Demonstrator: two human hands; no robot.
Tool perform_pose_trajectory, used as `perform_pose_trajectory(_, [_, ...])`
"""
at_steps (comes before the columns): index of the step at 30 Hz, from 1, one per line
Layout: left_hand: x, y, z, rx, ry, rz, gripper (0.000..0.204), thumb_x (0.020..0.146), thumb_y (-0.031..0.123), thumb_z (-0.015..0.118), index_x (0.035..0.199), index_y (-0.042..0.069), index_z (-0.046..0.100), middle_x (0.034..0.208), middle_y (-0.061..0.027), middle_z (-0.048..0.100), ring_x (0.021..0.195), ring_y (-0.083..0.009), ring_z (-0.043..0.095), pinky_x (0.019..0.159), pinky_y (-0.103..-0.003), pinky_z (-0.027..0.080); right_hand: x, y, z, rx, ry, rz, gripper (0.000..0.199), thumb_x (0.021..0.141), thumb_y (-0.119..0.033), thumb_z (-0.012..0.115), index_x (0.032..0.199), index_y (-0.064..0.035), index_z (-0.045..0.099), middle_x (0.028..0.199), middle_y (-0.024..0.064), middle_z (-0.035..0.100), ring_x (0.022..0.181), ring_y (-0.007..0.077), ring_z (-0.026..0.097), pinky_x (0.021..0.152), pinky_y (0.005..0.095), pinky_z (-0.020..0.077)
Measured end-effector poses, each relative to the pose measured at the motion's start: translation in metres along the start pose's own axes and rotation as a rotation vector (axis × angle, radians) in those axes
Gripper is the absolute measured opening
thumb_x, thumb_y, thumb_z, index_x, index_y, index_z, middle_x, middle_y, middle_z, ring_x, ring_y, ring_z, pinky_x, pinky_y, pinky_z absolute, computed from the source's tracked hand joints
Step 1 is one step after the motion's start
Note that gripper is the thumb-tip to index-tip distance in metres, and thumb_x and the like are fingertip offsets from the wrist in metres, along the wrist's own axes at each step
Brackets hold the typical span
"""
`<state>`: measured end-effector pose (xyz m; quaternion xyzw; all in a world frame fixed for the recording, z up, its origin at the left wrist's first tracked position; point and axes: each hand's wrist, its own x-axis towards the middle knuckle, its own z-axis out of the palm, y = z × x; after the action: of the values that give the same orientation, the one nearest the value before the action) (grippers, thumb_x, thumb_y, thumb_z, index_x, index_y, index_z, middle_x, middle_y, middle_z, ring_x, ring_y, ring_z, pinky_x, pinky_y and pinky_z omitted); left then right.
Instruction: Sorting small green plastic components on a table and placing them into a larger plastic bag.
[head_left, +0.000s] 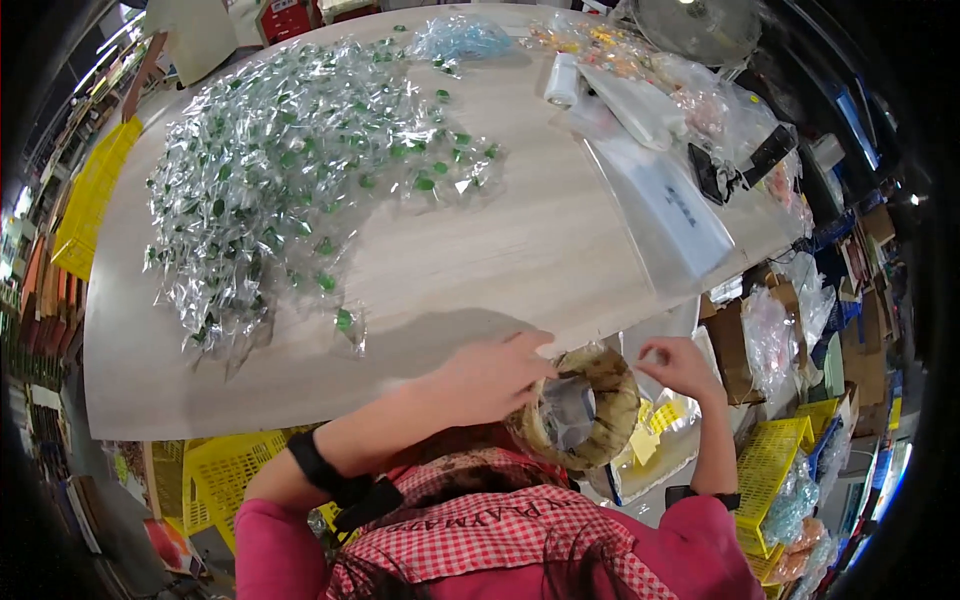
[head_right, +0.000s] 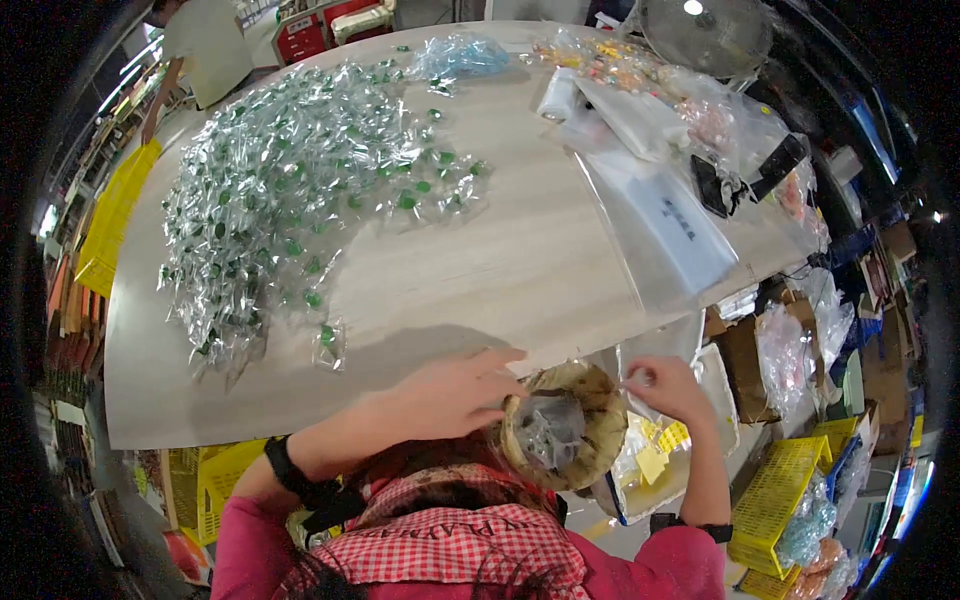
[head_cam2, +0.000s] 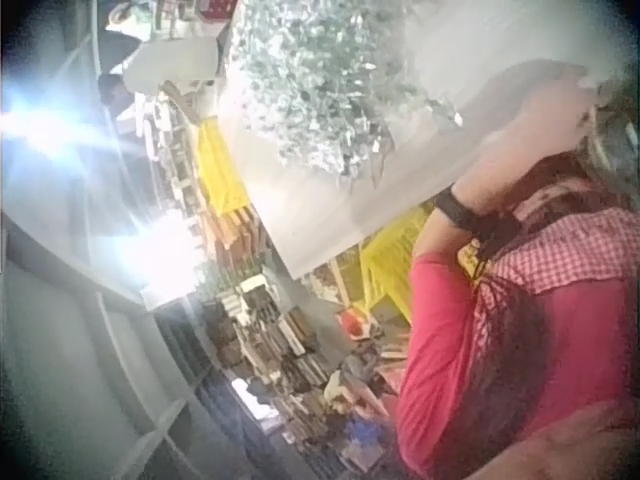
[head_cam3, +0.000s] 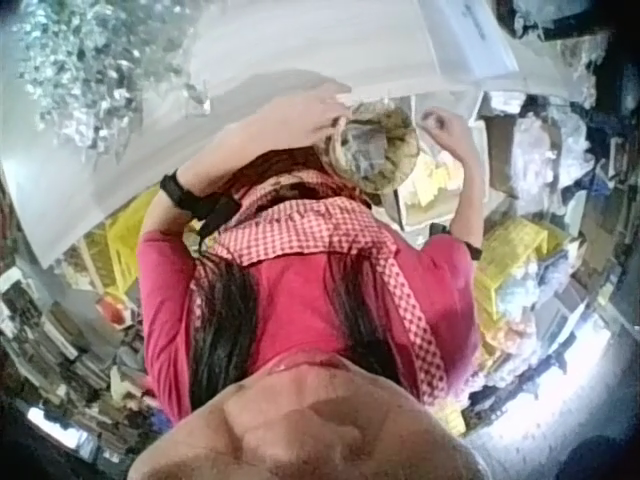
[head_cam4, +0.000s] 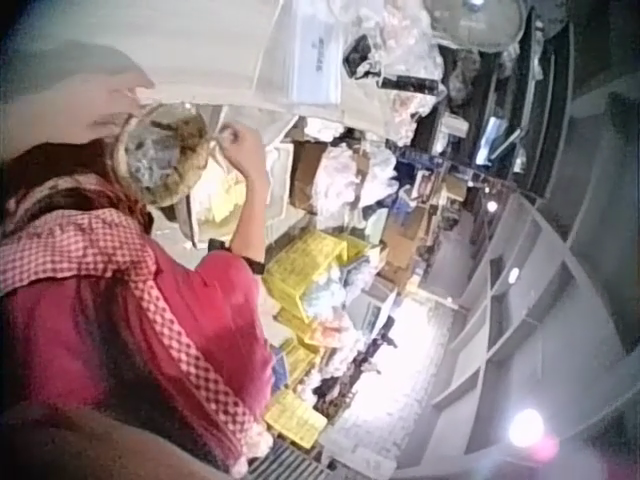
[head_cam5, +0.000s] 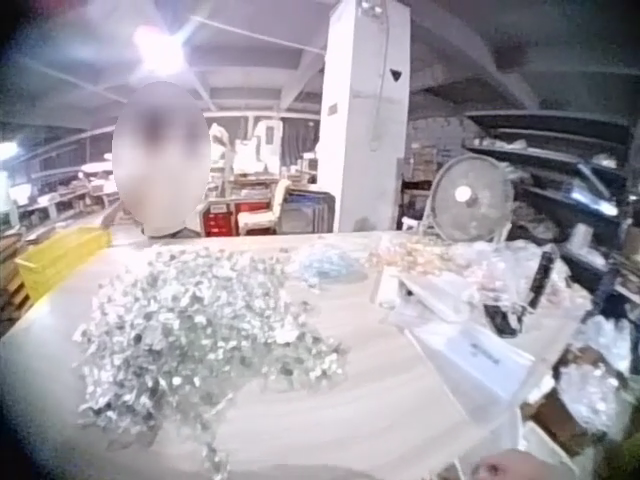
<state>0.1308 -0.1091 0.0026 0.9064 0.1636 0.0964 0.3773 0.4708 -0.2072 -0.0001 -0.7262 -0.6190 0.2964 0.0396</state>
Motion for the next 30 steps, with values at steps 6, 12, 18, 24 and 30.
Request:
perform_pose_trajectory(6, [-0.060,-0.022,-0.041,0.206,0.248,-0.096,0.031,0.083,0.014,0.067,0.113,0.014,0.064,0.136,-0.0154,0.049,0.117,-0.0364,0.053,0.095,-0.043,0.047,0.004,0.084,0.025,-0.572,0.406,-0.016,0.048,0.076,-0.035,0.078,0.116,-0.0103,0.066,0.102,0.0142,0.068,0.091,0.0287,0.066,0.081,0.0371,0.0517])
perform_pose_trajectory(12, [-0.081,-0.040,-0.061,0.444,0.421,-0.299,0.037,0.082,0.015,0.068,0.118,0.014,0.062,0.144,-0.0190,0.040,0.129,-0.0405,0.041,0.104,-0.051,0.038,0.023,-0.057,-0.068,0.086,-0.206,-0.207,0.053,0.085,-0.023,0.071,0.132,-0.0052,0.056,0.132,0.0171,0.058,0.126,0.0319,0.052,0.103,0.0398,0.0434])
perform_pose_trajectory(18, [-0.069,-0.095,-0.070,0.681,0.678,-0.475,0.070,0.081,0.043,0.069,0.143,0.018,0.046,0.156,-0.0226,0.021,0.144,-0.0441,0.019,0.109,-0.068,0.021,0.195,-0.179,-0.061,-0.110,0.352,-0.794,0.059,0.088,-0.033,0.066,0.140,-0.0149,0.048,0.147,0.0142,0.044,0.135,0.0372,0.040,0.109,0.0490,0.0351])
perform_pose_trajectory(24, [-0.049,-0.110,-0.073,0.602,0.666,-0.528,0.085,0.082,0.061,0.061,0.152,0.024,0.030,0.159,-0.0216,0.012,0.145,-0.0457,0.014,0.105,-0.075,0.017,0.276,-0.241,-0.014,-0.497,0.272,-0.400,0.072,0.091,-0.064,0.047,0.151,-0.0259,0.033,0.161,0.0111,0.019,0.146,0.0419,0.018,0.109,0.0671,0.0218])
perform_pose_trajectory(30, [-0.021,-0.105,-0.070,0.531,0.695,-0.446,0.082,0.084,0.061,0.061,0.151,0.021,0.034,0.158,-0.0199,0.018,0.144,-0.0458,0.017,0.106,-0.072,0.020,0.220,-0.224,0.046,-0.489,0.240,-0.501,0.069,0.097,-0.058,0.037,0.154,-0.0214,0.026,0.163,0.0114,0.011,0.147,0.0422,0.013,0.110,0.0666,0.0175])
